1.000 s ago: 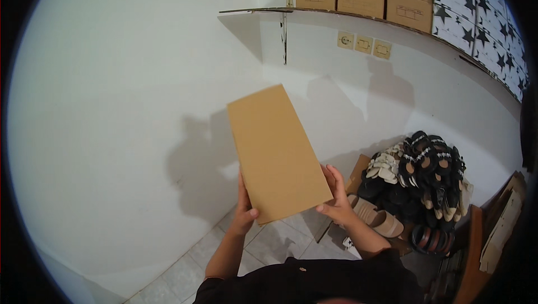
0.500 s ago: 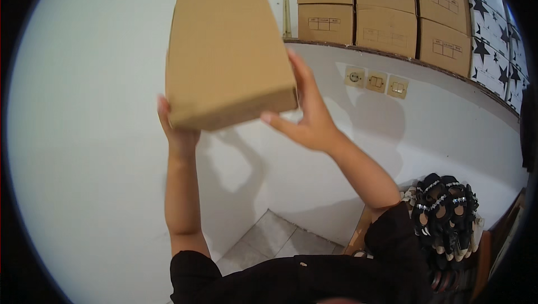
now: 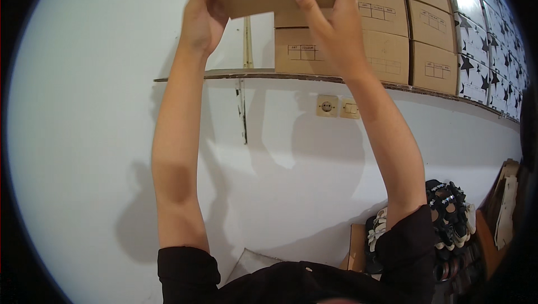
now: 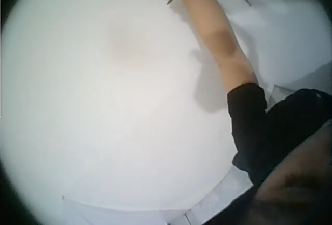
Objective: Fold cardboard into shoe boxes and place them on a shelf.
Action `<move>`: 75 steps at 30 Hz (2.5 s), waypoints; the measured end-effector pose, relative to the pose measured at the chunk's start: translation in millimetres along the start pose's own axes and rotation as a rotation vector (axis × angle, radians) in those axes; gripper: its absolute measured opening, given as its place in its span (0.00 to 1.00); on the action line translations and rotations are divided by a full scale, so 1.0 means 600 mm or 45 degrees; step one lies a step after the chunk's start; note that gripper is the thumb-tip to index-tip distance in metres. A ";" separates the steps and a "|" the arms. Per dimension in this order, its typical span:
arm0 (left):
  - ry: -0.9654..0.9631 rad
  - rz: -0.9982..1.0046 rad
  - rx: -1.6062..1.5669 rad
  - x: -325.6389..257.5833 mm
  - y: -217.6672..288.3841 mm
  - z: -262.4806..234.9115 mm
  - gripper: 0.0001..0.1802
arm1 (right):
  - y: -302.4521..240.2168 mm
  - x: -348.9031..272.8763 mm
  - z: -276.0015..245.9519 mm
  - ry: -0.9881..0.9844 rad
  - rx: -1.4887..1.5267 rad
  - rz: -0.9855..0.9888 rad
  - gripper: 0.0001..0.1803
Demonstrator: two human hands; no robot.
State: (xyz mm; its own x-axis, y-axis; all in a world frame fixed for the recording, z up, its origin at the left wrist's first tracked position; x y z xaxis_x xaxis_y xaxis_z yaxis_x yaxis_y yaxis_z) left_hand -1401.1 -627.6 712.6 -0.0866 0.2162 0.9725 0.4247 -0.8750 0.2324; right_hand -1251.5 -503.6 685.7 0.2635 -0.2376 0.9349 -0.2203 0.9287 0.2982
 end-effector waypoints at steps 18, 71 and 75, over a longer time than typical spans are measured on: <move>0.375 0.632 1.010 0.106 -0.143 0.009 0.27 | 0.112 0.023 0.021 -0.396 -0.801 0.086 0.26; -0.061 -0.255 0.498 -0.791 -0.171 0.463 0.19 | -0.612 -0.455 -0.909 0.067 -2.296 1.016 0.15; -0.185 -0.248 0.265 -0.811 -0.119 0.622 0.19 | -0.673 -0.413 -0.984 -0.011 -2.377 0.966 0.15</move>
State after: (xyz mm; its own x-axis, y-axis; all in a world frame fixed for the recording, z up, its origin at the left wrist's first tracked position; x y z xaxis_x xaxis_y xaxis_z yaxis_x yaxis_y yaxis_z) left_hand -1053.3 -508.5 216.9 -0.0610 0.4441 0.8939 0.5892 -0.7068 0.3914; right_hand -673.3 -651.6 220.0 0.5988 0.2726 0.7531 0.7943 -0.0814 -0.6021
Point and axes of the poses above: each hand's wrist, its own x-axis towards the middle knuckle, its own z-axis out of the palm, y = z × x, the point moved 6 cm from there along x, towards the middle knuckle, and after that the axes turned 2 degrees about y, right-handed, at the moved point
